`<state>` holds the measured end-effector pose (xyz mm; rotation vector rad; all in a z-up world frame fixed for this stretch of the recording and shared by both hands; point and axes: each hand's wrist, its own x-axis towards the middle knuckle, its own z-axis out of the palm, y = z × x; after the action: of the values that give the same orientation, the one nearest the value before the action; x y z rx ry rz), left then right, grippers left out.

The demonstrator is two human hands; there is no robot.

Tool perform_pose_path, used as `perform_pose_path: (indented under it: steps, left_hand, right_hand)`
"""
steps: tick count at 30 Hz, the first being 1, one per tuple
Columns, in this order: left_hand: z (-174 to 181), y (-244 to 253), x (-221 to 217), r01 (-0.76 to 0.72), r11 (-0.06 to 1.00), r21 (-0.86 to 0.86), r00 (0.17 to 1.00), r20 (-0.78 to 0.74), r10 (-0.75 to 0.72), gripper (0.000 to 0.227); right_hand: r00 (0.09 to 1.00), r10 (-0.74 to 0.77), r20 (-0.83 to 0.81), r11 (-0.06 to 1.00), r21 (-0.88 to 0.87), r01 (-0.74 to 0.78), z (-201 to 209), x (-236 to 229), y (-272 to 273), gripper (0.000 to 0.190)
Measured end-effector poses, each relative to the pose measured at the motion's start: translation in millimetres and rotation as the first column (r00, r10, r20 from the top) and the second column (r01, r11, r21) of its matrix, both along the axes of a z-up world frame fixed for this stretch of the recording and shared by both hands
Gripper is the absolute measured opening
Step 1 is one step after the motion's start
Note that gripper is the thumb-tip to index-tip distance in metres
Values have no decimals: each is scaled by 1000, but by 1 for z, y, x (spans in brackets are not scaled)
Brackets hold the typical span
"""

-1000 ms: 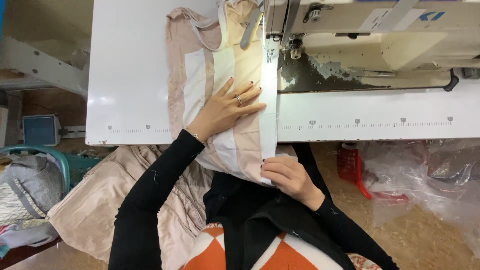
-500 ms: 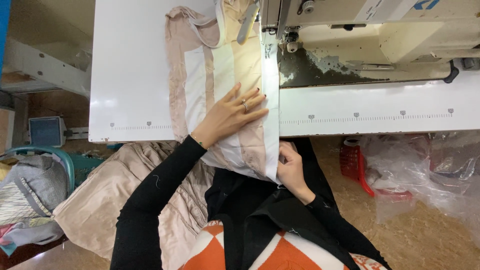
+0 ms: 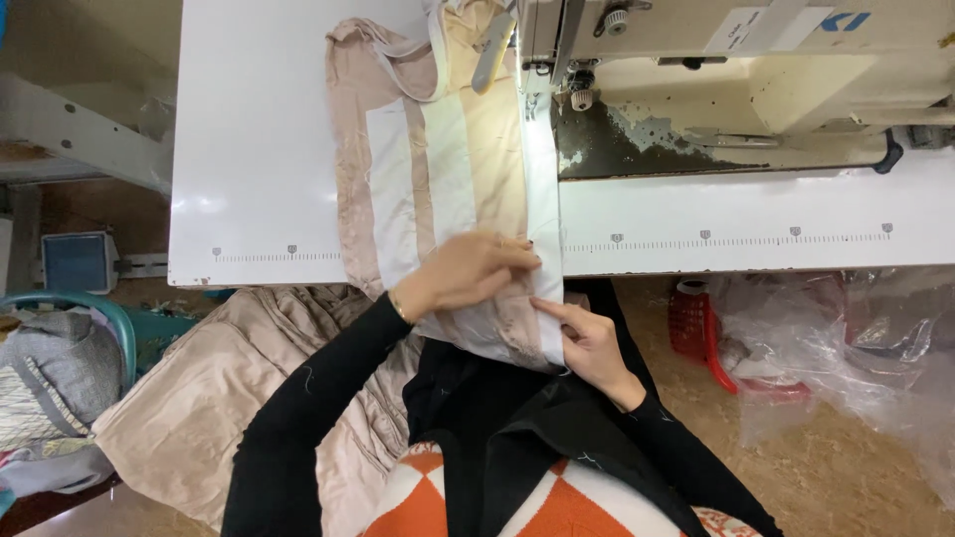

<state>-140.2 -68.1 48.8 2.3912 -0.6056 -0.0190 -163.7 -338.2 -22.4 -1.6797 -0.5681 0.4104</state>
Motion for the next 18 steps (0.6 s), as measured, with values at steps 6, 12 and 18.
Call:
perform_pose_path:
  steps: [6,12,18]
  left_hand:
    - [-44,40,151,-616,750,-242,748,120,653,13]
    - [-51,46,191,-715,621,-320,682,-127,720,42]
    - [-41,49,196,-663,659,-354,690,52,722,11]
  right_hand:
    - [753,168,636,984,-148,-95,40,15,-5,51]
    - [471,165,866,984,-180,-14,49,35,2,32]
    - [532,109,840,994,-88,-65,59,45,21,25]
